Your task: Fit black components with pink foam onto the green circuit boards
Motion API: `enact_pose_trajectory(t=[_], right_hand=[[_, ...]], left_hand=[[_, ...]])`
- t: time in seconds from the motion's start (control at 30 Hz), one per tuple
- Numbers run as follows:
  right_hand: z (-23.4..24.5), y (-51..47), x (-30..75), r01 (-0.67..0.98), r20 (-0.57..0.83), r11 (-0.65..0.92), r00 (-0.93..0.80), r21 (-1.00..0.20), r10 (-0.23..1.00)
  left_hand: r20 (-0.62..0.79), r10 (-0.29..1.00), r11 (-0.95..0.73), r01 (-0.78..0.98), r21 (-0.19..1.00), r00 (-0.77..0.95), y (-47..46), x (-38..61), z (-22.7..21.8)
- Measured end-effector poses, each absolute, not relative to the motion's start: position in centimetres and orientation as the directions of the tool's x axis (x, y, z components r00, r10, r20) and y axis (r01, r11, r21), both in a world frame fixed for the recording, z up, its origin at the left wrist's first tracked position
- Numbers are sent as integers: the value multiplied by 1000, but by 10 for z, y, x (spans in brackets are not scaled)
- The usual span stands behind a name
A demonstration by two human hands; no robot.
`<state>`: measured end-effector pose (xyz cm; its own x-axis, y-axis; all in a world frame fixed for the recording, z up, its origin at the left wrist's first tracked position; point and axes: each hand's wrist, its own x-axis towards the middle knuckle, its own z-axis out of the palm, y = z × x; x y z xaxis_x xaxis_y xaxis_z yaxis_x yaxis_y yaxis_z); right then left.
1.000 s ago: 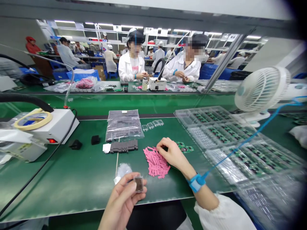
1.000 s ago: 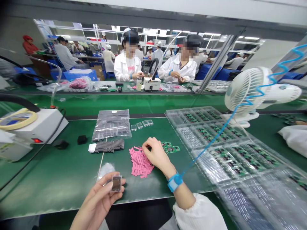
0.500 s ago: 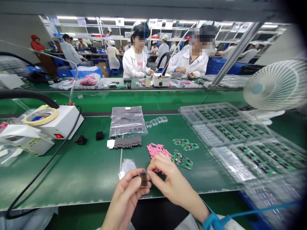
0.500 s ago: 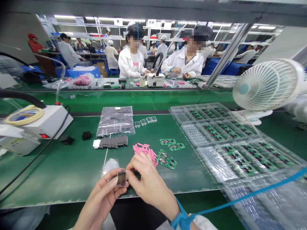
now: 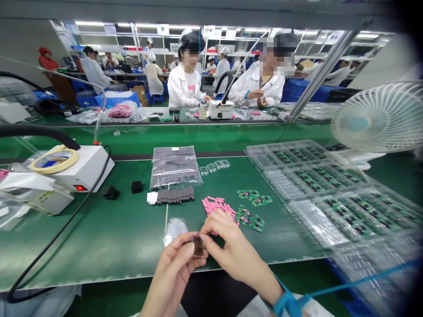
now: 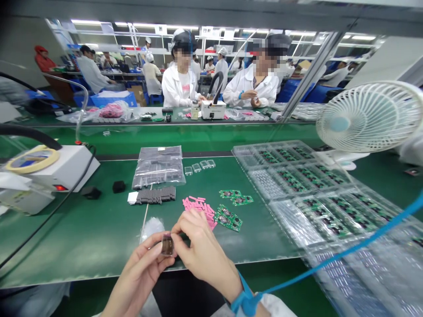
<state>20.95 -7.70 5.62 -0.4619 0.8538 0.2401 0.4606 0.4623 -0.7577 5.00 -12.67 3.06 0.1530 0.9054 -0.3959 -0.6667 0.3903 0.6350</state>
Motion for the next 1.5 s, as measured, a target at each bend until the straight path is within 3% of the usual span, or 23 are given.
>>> enact_pose_trajectory(t=[0.33,0.57,0.87,1.07,1.23,1.37,1.5], right_hand=[[53,-71,207,358,164,321,-405,-877,900],[38,-23,194,584,193,357,-326,-729,926],[17,5,185,610,175,332,-304,-719,937],[26,-2,194,541,210,336,-283,-771,936],[33,-12,192,433,230,396,-386,-810,893],[40,-27,193,318,207,353,-410,-880,888],[53,-48,200,357,184,370,-459,-858,869]], left_hand=[[-402,900,400,-678,617,166,-130,43,28],[-469,876,402,-710,578,115,-133,29,36],[-502,858,410,-740,533,113,-131,26,34],[-500,858,403,-761,509,120,-130,24,37],[-475,868,389,-790,474,142,-132,23,36],[-474,869,375,-815,442,143,-134,22,36],[-469,867,376,-839,394,169,-135,21,36]])
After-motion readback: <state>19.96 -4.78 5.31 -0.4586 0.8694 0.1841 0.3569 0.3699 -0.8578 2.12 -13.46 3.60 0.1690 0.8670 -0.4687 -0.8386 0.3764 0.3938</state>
